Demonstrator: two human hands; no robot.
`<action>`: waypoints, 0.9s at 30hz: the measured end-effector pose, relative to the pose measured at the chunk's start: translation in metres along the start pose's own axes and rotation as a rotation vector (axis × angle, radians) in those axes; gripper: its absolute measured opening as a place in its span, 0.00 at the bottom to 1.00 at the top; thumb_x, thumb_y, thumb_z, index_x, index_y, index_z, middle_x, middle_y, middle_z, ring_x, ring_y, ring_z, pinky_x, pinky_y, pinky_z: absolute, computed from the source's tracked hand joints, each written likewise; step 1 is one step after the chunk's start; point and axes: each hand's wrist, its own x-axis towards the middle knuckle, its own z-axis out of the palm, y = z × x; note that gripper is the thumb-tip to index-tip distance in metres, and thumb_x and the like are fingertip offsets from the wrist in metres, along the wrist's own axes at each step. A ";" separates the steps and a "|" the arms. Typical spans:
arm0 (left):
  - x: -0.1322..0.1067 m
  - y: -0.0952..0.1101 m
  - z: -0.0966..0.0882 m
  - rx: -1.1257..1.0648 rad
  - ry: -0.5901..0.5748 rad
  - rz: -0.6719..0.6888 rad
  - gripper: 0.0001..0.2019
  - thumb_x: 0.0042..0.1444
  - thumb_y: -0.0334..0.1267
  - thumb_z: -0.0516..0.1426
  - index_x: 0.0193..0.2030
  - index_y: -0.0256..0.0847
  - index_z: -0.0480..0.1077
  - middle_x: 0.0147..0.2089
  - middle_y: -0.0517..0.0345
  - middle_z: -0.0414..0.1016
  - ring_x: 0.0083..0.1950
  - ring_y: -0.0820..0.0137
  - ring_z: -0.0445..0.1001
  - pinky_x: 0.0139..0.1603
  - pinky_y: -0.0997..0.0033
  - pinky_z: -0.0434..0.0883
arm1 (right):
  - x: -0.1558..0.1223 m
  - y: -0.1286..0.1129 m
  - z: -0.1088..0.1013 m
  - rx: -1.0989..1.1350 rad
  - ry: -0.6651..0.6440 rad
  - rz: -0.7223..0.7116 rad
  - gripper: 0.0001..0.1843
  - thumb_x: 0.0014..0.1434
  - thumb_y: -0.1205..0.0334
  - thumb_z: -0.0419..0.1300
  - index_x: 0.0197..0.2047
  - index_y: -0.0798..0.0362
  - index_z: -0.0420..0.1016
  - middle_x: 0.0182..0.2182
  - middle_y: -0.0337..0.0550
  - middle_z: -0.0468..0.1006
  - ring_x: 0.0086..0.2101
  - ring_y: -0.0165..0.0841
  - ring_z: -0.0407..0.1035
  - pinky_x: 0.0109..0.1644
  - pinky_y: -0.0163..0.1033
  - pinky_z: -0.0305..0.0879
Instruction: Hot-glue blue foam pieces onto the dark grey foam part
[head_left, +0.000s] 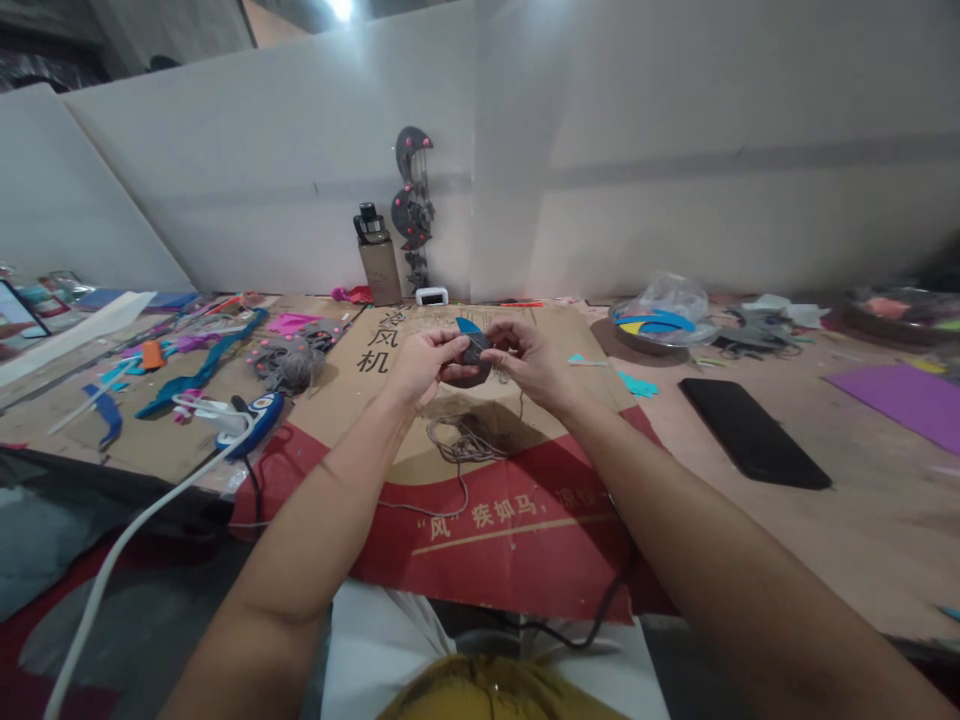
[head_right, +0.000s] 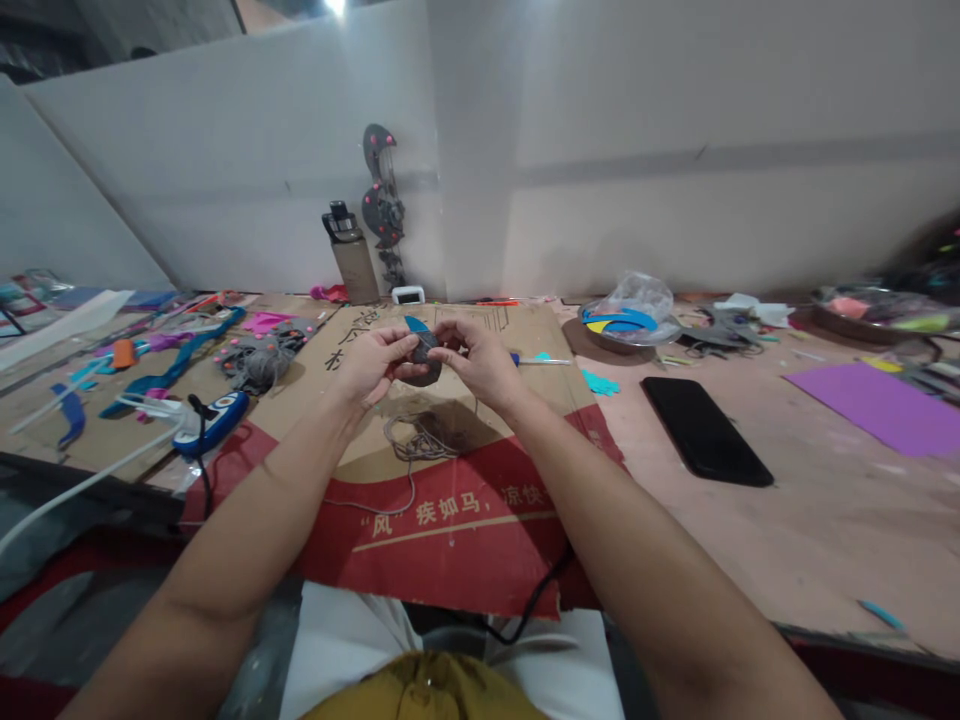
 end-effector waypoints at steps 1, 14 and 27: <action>0.000 0.000 0.000 0.002 -0.003 0.001 0.06 0.49 0.31 0.66 0.33 0.31 0.74 0.30 0.56 0.77 0.28 0.76 0.75 0.29 0.78 0.76 | 0.000 0.000 0.000 -0.008 0.007 -0.001 0.16 0.54 0.48 0.64 0.41 0.47 0.68 0.33 0.40 0.73 0.33 0.33 0.67 0.37 0.41 0.64; 0.001 -0.002 -0.001 -0.013 -0.012 0.016 0.06 0.50 0.30 0.65 0.33 0.30 0.74 0.29 0.56 0.76 0.27 0.75 0.76 0.28 0.76 0.77 | 0.000 -0.001 0.001 0.097 -0.015 -0.003 0.13 0.52 0.58 0.64 0.41 0.48 0.67 0.34 0.40 0.75 0.36 0.34 0.70 0.39 0.42 0.66; 0.000 -0.003 0.001 -0.018 0.014 0.057 0.05 0.50 0.29 0.64 0.35 0.31 0.75 0.32 0.56 0.77 0.28 0.76 0.75 0.29 0.77 0.76 | 0.000 0.003 0.003 0.048 0.056 -0.029 0.13 0.53 0.59 0.64 0.39 0.49 0.66 0.33 0.38 0.72 0.35 0.32 0.69 0.37 0.38 0.65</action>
